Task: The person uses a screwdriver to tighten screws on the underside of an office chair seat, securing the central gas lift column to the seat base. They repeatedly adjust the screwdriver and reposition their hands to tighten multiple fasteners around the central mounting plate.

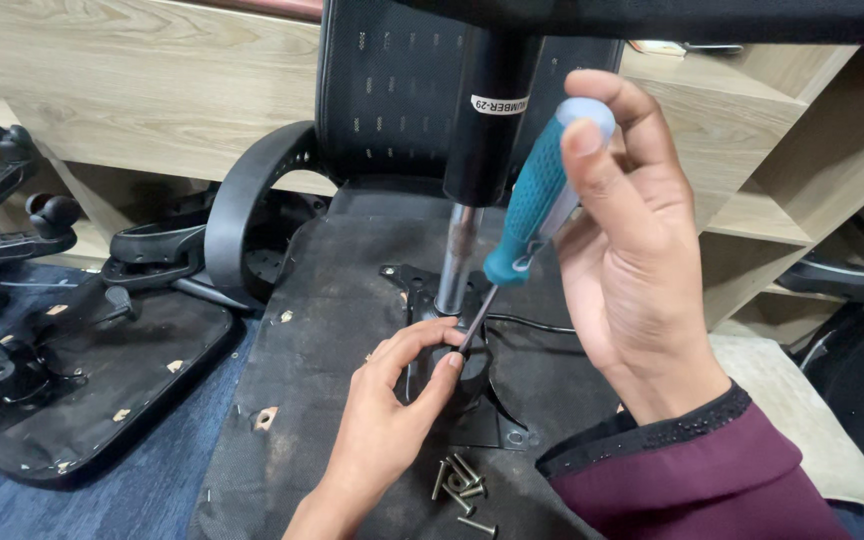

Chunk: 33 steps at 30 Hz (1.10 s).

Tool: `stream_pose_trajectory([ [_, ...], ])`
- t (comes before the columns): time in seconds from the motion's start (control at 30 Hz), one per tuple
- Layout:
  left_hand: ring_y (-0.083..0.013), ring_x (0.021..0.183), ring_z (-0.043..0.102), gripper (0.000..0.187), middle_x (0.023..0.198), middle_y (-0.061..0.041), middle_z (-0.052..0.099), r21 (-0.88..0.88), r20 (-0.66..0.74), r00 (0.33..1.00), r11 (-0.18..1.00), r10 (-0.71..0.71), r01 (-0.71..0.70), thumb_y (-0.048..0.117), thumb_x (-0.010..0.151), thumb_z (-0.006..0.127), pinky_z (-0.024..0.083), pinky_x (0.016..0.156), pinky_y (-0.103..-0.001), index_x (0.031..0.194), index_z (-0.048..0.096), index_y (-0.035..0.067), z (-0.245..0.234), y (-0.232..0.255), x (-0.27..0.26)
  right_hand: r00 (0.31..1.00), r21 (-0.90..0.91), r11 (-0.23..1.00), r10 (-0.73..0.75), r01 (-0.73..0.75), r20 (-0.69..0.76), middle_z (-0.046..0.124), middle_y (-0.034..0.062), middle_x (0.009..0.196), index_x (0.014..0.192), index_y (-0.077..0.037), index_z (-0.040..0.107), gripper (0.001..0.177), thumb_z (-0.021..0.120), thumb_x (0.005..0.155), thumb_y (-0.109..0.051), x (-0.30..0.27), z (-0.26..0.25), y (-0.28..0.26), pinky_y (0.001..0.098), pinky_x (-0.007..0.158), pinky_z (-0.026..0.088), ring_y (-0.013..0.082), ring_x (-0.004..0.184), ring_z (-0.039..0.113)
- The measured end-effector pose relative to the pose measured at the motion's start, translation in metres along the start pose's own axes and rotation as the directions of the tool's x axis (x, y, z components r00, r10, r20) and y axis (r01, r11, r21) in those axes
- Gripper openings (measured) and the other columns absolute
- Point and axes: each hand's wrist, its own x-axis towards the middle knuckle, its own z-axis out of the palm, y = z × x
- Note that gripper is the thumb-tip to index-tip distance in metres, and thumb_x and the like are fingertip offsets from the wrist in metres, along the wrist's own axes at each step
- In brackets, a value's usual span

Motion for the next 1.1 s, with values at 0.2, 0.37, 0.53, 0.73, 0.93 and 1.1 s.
stream_pose_trajectory([
  [0.2,-0.0205,0.118,0.073,0.019,0.122,-0.003,0.079,-0.021,-0.011,1.000,1.000,0.007,-0.007,0.017,0.087,0.072,0.049,0.104,-0.036,0.104,0.075,0.009,0.001,-0.003,0.000,0.998,0.087,0.995,0.041,-0.044,0.037,0.068,0.0038,0.116,0.138,-0.017,0.053,0.033,0.053,0.109,-0.033,-0.001,-0.003,0.001,0.0302,0.091,0.054,0.0108,0.101,0.065],
  [0.37,-0.0251,0.117,0.070,0.021,0.121,-0.006,0.078,0.098,-0.038,0.994,0.990,0.104,-0.100,0.017,0.086,0.074,0.046,0.102,-0.037,0.105,0.074,0.009,0.001,0.001,0.001,0.999,0.036,0.999,0.039,-0.038,-0.016,0.060,0.0003,0.114,0.142,-0.012,0.054,0.028,0.049,0.117,-0.024,-0.001,-0.007,0.003,0.0315,0.091,0.052,0.0106,0.101,0.061],
  [0.53,-0.0247,0.107,0.074,0.025,0.111,-0.007,0.079,0.145,-0.009,1.000,0.989,-0.015,0.016,0.021,0.084,0.075,0.053,0.093,-0.033,0.107,0.073,0.011,-0.004,0.020,0.005,0.999,0.016,0.999,0.037,-0.037,0.009,0.064,0.0017,0.113,0.137,-0.017,0.052,0.028,0.053,0.111,-0.026,0.001,-0.007,-0.002,0.0314,0.091,0.049,0.0097,0.101,0.060],
  [0.73,-0.0274,0.102,0.076,0.039,0.110,-0.007,0.079,0.257,0.028,0.940,0.911,-0.341,0.323,0.027,0.088,0.072,0.055,0.091,-0.037,0.126,0.070,0.019,-0.003,0.036,0.006,0.996,0.035,0.995,0.090,-0.090,0.000,0.065,-0.0028,0.110,0.135,-0.017,0.055,0.032,0.051,0.108,-0.032,-0.001,-0.010,-0.005,0.0305,0.093,0.049,0.0075,0.103,0.060],
  [0.93,-0.0288,0.103,0.073,0.059,0.107,-0.013,0.077,0.320,-0.030,1.000,0.947,0.005,0.005,0.039,0.071,0.087,0.054,0.089,-0.039,0.122,0.070,0.012,0.003,0.028,0.004,0.998,-0.130,0.991,-0.019,0.026,0.056,0.059,-0.0039,0.106,0.135,-0.012,0.056,0.027,0.060,0.110,-0.021,0.004,-0.022,-0.011,0.0318,0.093,0.050,0.0082,0.104,0.059],
  [1.1,-0.0228,0.092,0.079,0.065,0.097,-0.009,0.081,0.329,-0.004,0.971,0.916,-0.240,0.228,0.044,0.064,0.086,0.058,0.087,-0.035,0.123,0.072,0.020,0.009,0.031,0.008,0.997,-0.041,0.999,0.039,-0.036,0.073,0.070,-0.0042,0.113,0.130,-0.018,0.056,0.024,0.053,0.108,-0.026,0.000,-0.032,-0.018,0.0310,0.093,0.054,0.0072,0.106,0.064],
])
